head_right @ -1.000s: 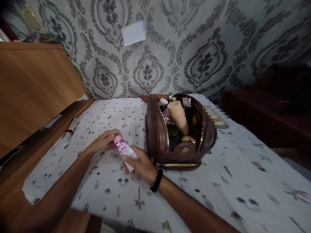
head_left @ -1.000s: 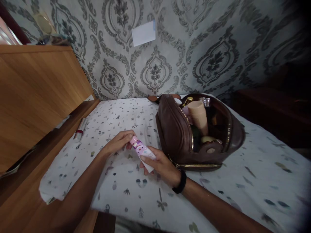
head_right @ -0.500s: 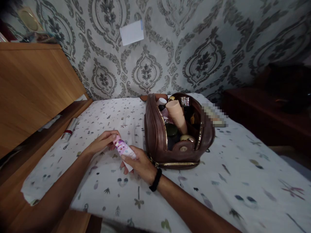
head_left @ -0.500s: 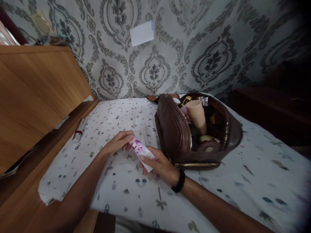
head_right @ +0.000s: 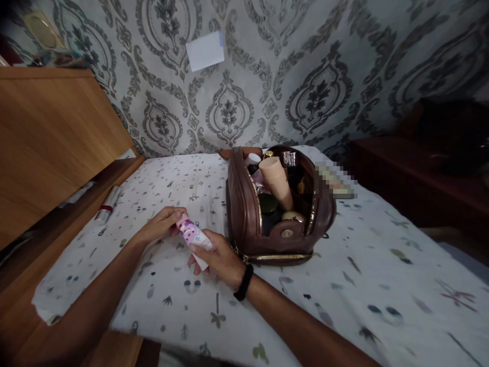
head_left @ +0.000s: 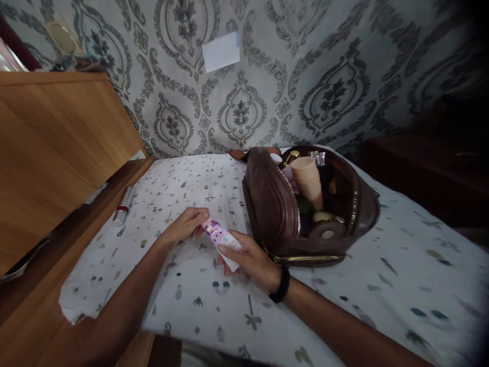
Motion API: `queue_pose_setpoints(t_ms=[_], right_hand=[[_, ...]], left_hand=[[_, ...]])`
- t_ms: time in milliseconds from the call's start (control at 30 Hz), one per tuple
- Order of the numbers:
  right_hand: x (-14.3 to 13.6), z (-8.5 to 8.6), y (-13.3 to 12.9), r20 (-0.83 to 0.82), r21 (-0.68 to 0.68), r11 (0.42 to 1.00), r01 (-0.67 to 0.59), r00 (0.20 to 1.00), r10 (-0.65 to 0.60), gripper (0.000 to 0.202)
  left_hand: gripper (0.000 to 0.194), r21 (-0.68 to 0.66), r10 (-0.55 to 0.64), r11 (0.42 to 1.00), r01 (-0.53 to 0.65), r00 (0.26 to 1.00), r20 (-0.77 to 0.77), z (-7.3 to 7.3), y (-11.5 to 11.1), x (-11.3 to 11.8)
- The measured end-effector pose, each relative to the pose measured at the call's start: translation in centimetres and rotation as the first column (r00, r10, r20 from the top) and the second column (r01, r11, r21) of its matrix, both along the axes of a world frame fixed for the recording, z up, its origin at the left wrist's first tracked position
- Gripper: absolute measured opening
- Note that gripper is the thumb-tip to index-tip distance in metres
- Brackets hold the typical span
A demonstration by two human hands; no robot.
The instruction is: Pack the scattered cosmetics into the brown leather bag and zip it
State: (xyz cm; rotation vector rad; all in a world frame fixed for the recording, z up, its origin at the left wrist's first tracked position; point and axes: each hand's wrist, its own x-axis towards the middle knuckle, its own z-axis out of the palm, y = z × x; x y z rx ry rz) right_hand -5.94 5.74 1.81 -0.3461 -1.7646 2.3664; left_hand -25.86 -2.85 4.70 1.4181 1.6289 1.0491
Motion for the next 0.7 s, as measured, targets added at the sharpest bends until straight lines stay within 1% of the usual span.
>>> queue_pose_setpoints(t_ms=[133,267,333,367,467,533,633,700], right_hand=[[0.0,0.0,0.0,0.000,0.008,1.000,0.002,1.000,-0.002,0.056],[0.0,-0.1,-0.1,-0.003,-0.013,1.000,0.013,1.000,-0.014,0.054],[0.0,-0.2,-0.1,-0.007,-0.022,1.000,0.021,1.000,-0.021,0.055],[0.0,-0.3,0.0,-0.009,-0.025,0.999,0.025,1.000,-0.025,0.056],[-0.1,-0.4,0.0,-0.013,-0.031,0.999,0.031,0.999,-0.032,0.054],[-0.1,-0.5,0.1,-0.013,-0.031,0.999,0.033,0.999,-0.033,0.054],[-0.1,-0.6,0.1,-0.016,-0.030,0.999,0.029,0.999,-0.030,0.053],[-0.1,-0.5,0.1,-0.019,-0.029,0.999,0.031,0.999,-0.032,0.053]], left_hand=[[0.057,-0.004,0.000,1.000,0.000,1.000,-0.001,0.0,0.0,0.0],[0.040,0.016,-0.015,1.000,0.014,0.997,0.072,0.8,-0.3,-0.1],[0.037,0.050,-0.054,0.998,0.049,0.994,0.094,1.4,-0.5,-0.1],[0.040,0.063,-0.082,0.995,0.076,0.992,0.098,1.6,-0.6,-0.1],[0.059,0.071,-0.149,0.987,0.142,0.983,0.111,1.8,-0.7,-0.1],[0.063,0.070,-0.126,0.990,0.119,0.987,0.099,1.5,-0.6,-0.1],[0.053,0.047,-0.043,0.998,0.040,0.997,0.066,1.0,-0.3,0.0],[0.047,0.008,-0.014,1.000,0.014,0.997,0.079,0.9,-0.3,0.0]])
